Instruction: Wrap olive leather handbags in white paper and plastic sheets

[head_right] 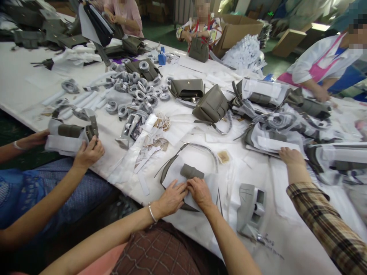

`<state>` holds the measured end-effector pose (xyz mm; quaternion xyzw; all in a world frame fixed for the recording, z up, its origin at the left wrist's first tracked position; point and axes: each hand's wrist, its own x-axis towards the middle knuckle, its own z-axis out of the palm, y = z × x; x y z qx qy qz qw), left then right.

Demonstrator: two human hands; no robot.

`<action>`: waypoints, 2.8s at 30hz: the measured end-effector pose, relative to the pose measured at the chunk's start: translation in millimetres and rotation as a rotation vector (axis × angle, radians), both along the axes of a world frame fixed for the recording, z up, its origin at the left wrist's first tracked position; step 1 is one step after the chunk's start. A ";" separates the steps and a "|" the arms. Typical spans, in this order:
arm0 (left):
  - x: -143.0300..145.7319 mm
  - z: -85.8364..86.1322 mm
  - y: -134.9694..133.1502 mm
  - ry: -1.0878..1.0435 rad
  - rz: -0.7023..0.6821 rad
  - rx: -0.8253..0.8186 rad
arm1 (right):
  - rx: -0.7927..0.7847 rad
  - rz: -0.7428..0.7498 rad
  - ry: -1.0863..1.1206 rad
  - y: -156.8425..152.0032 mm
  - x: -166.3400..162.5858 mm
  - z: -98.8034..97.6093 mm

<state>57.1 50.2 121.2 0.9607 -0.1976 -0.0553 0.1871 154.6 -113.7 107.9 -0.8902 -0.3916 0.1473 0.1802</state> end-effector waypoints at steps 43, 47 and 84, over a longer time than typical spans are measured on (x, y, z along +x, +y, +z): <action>3.4 9.6 13.8 -0.122 0.068 0.081 | -0.124 -0.203 -0.003 -1.7 22.7 40.8; 7.7 16.3 38.9 -0.151 0.207 0.099 | -0.030 -0.339 0.012 -42.1 23.2 41.7; 22.8 31.4 20.8 -0.274 0.084 -0.040 | 0.063 -0.253 -0.345 -4.7 -39.5 -14.8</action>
